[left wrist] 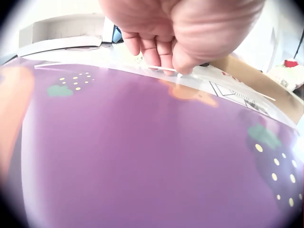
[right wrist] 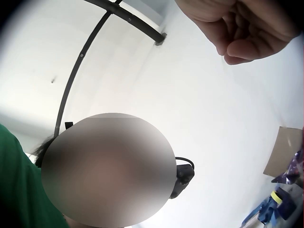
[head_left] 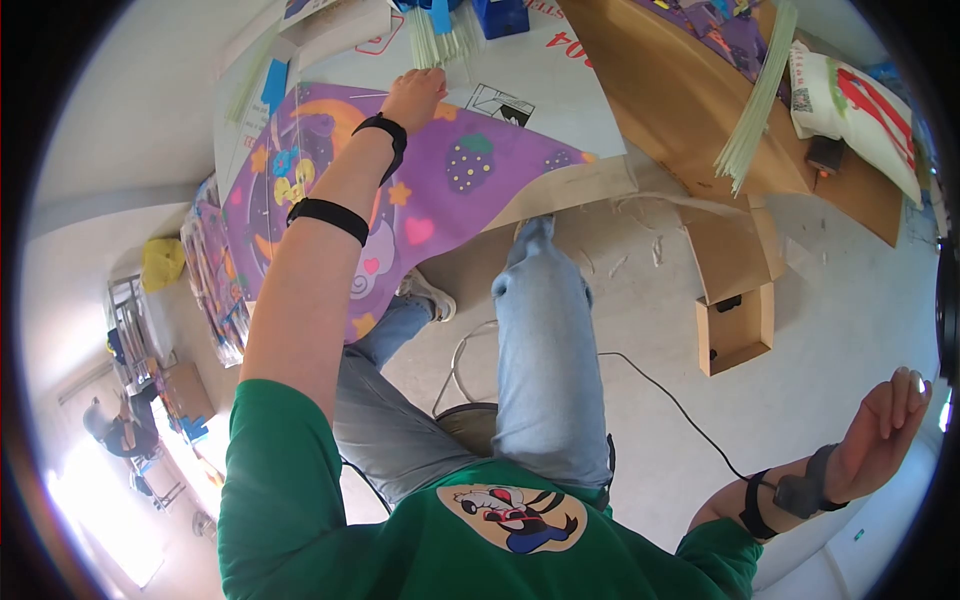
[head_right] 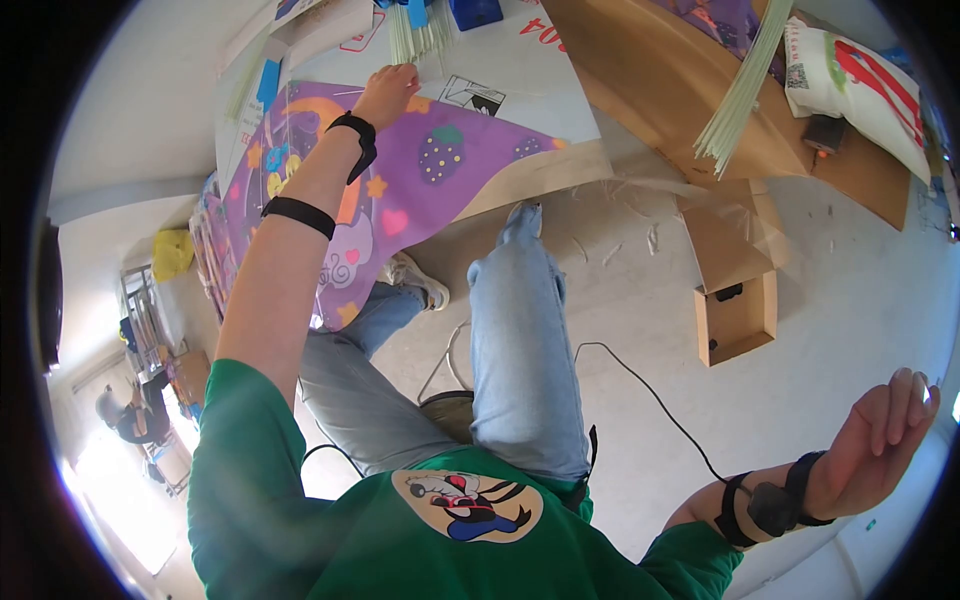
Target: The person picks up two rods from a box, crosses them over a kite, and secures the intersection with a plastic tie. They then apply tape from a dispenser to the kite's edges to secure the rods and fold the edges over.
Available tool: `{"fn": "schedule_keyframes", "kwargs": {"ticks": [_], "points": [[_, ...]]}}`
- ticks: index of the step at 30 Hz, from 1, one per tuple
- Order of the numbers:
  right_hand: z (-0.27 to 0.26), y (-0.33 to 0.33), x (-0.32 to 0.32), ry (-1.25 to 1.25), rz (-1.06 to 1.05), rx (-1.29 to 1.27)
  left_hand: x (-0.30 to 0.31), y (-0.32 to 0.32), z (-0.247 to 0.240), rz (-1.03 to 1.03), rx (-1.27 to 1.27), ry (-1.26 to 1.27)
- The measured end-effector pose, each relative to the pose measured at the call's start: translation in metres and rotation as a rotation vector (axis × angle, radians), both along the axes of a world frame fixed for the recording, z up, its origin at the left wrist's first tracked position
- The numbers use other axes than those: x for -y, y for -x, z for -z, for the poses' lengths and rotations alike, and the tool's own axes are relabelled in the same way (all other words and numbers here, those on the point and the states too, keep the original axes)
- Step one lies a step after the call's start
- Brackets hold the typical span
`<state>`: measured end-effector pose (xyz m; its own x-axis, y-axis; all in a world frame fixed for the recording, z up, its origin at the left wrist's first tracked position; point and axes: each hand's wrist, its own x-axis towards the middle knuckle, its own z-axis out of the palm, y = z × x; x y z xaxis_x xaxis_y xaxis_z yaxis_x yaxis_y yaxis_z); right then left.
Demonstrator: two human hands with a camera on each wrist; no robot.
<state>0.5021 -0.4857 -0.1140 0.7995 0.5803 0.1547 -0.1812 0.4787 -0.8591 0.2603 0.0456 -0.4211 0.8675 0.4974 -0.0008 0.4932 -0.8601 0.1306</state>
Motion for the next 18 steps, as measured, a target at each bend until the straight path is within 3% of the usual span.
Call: {"fn": "schedule_keyframes", "kwargs": {"ticks": [4,12,18], "points": [[-0.004,0.006,0.0,0.008,0.039,0.002,-0.003,-0.002,0.001,0.004,-0.014,0.029],[0.0,0.006,0.003,0.023,0.0,-0.006,-0.003,0.009,-0.022,0.029,0.355,0.066],[0.004,0.009,-0.002,0.0,0.022,-0.042,0.009,0.026,-0.03,0.229,0.067,0.203]]}}
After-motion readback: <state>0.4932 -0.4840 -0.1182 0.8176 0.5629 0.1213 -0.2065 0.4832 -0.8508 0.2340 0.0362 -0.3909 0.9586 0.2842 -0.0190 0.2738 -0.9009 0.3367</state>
